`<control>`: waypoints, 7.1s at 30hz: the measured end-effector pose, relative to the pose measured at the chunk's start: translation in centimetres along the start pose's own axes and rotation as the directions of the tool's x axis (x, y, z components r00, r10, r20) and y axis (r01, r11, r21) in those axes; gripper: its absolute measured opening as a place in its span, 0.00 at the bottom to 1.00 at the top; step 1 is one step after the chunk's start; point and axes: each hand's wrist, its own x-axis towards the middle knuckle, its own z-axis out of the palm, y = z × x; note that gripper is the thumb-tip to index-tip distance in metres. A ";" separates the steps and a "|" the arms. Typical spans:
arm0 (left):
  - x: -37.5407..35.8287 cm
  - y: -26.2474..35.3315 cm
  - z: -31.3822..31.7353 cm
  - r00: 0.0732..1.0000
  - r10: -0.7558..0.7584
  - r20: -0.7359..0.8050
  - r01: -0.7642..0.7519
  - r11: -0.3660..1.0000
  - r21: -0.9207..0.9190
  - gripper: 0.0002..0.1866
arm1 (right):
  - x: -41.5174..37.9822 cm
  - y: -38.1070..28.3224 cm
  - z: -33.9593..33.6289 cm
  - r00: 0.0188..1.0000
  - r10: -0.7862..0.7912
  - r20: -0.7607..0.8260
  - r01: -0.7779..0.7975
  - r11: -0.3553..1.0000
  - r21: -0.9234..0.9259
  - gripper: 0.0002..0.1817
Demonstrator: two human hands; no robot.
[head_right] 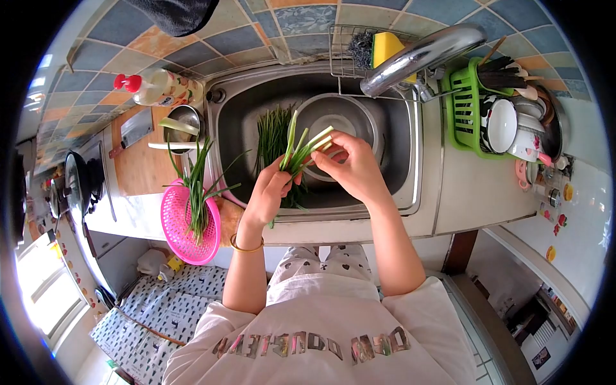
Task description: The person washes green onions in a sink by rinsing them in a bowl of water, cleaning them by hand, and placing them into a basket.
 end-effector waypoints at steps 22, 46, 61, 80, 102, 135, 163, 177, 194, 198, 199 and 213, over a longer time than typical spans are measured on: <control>15.4 -16.8 0.4 0.866 -0.111 -0.487 0.428 0.667 0.609 0.14 | 7.0 24.9 -1.3 0.940 0.161 -0.300 -0.339 0.508 -0.791 0.12; 16.1 -17.0 0.5 0.924 -0.376 0.064 0.376 0.926 0.016 0.15 | 2.1 21.7 -2.4 0.961 0.054 -0.271 -0.168 0.892 -0.419 0.21; 11.8 -8.2 -0.9 0.997 0.052 -0.048 -0.064 0.382 -0.922 0.22 | 1.5 11.2 -1.7 0.872 0.325 0.366 -0.457 0.809 0.371 0.23; 10.9 -7.6 -1.0 0.958 0.242 -0.150 -0.242 0.411 -0.879 0.16 | 1.7 11.2 -4.9 0.873 0.329 0.360 -0.462 0.794 0.394 0.22; 11.3 -8.0 -0.8 0.939 0.239 -0.248 -0.338 0.508 -0.792 0.11 | 3.0 10.5 -2.1 0.914 0.325 0.241 -0.351 0.933 0.075 0.15; 16.8 -26.6 1.5 0.924 -0.304 -0.234 0.324 0.945 0.051 0.13 | 0.9 17.6 -5.9 0.962 0.267 -0.058 -0.255 0.953 0.161 0.08; 17.1 -26.9 4.7 0.950 -0.309 0.045 0.312 0.929 -0.197 0.07 | -1.4 15.7 -7.0 0.978 0.179 -0.106 -0.156 0.969 0.191 0.08; 15.4 -17.3 3.4 0.934 -0.305 -0.187 0.278 0.948 -0.157 0.10 | -2.5 13.1 -6.2 0.989 0.104 -0.102 -0.091 0.988 0.122 0.09; -0.2 1.7 1.2 0.974 0.227 0.005 -0.124 0.551 -0.825 0.06 | -3.1 -1.4 -3.2 0.939 -0.261 0.224 0.317 0.909 -0.271 0.34; -2.7 4.3 0.7 0.966 0.256 -0.031 -0.167 0.532 -0.830 0.06 | -3.1 -4.8 -2.4 0.899 -0.305 0.315 0.394 0.877 -0.276 0.36; -3.2 4.6 0.6 0.961 0.275 -0.028 -0.172 0.516 -0.839 0.06 | -3.2 -5.4 -2.2 0.899 -0.298 0.322 0.382 0.893 -0.238 0.36; -7.2 4.9 -2.2 0.914 0.361 -0.187 -0.311 0.327 -0.892 0.15 | -3.1 -9.5 2.4 0.841 -0.280 0.463 0.447 0.841 -0.304 0.20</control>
